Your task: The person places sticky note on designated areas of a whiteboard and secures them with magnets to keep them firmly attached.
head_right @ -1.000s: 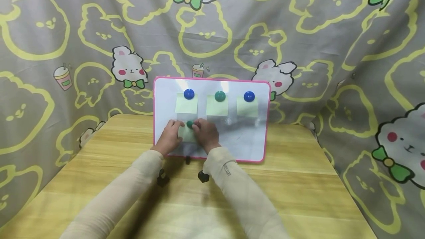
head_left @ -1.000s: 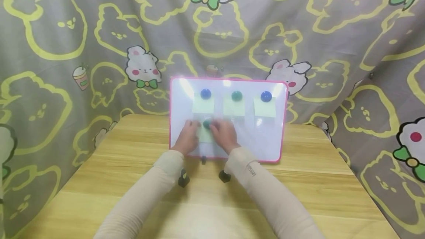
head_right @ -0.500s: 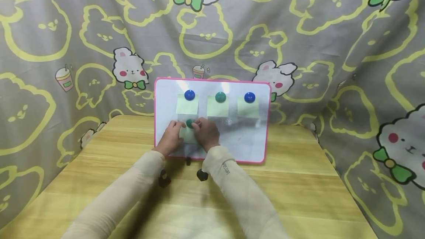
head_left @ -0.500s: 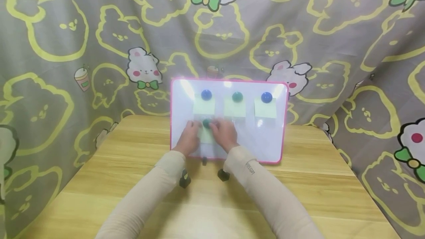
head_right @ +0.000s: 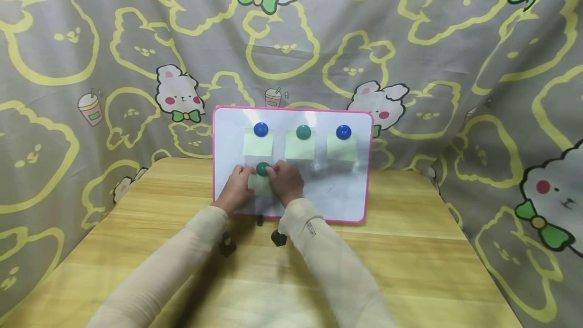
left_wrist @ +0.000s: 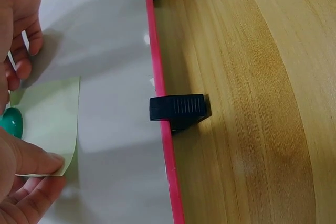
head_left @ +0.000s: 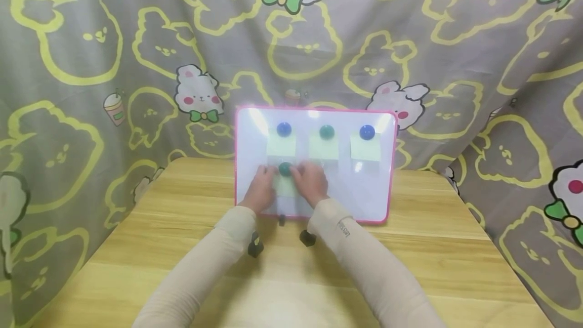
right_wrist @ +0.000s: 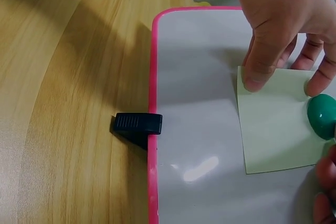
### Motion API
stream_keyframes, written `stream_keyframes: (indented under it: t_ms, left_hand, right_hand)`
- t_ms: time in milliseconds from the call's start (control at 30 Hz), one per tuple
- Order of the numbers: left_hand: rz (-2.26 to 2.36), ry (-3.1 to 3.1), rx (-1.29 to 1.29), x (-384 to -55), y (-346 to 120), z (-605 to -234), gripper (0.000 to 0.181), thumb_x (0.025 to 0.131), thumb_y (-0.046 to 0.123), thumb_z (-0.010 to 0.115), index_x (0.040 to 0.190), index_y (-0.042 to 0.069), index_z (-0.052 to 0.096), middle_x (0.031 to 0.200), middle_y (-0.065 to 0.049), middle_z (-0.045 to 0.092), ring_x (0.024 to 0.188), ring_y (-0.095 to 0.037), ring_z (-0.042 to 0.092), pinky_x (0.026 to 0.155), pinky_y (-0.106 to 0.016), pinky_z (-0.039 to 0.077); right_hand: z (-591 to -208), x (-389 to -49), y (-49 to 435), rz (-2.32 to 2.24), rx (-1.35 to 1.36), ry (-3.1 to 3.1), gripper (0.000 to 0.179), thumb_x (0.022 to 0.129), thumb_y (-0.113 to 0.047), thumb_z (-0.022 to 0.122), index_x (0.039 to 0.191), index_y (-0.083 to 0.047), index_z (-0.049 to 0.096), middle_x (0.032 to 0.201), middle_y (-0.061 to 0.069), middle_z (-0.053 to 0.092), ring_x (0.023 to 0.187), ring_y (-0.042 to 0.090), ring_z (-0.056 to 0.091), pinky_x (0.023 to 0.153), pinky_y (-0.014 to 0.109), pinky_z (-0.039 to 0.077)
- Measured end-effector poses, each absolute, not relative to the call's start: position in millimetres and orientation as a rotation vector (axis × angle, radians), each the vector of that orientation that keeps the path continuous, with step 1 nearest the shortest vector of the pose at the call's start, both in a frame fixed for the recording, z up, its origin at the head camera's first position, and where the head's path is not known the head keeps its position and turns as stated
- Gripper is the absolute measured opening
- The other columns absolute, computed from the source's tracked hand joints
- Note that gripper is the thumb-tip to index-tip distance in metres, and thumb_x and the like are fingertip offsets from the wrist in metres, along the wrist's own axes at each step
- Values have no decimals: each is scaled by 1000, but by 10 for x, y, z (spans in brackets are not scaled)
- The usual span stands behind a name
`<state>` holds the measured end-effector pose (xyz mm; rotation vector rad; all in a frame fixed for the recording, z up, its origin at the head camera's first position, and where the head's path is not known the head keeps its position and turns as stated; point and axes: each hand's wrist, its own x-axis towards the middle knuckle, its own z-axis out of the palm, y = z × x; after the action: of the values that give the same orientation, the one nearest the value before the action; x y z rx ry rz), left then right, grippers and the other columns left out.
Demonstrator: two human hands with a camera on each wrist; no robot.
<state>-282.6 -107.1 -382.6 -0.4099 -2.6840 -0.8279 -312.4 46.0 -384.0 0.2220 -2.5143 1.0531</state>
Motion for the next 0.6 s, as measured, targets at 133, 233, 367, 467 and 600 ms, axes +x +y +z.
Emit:
stream_keyframes:
  t_ms: [133,233,367,467,600]
  left_hand:
    - [-830,-2693,-412,-2837,-1081,-3828,48,75,-19,58,119,-1,52,112,-20,48,96,-33,57,88,-43,53]
    - [-833,-2684,-426,-2842,-1090,-3836,48,73,-18,59,119,-3,53,113,-21,48,99,-35,56,91,-43,51]
    - [-851,-2680,-419,-2832,-1113,-3845,48,73,-16,61,119,-4,54,113,-22,49,101,-36,56,92,-43,51]
    - [-847,-2694,-402,-2831,-1135,-3852,48,76,-8,64,122,-3,53,113,-21,50,100,-35,56,91,-43,51]
    - [-812,-2713,-373,-2804,-1159,-3851,50,81,5,68,127,-2,51,114,-21,51,101,-34,57,92,-44,50]
  right_hand:
    - [-3852,-3133,459,1054,252,-2494,24,90,-27,66,74,-10,60,69,4,60,64,21,55,59,33,48]
    - [-3850,-3132,459,1063,296,-2482,19,90,-23,66,79,-8,63,75,6,64,69,22,58,63,34,50]
    - [-3859,-3146,457,1080,350,-2496,16,90,-22,65,86,-7,65,82,8,67,74,23,60,67,34,52]
    - [-3915,-3197,486,1052,393,-2511,15,90,-22,64,86,-7,65,82,7,65,75,23,59,68,34,51]
    - [-3908,-3132,566,1019,443,-2529,13,89,-19,61,80,-10,58,74,5,57,70,22,53,63,35,48]
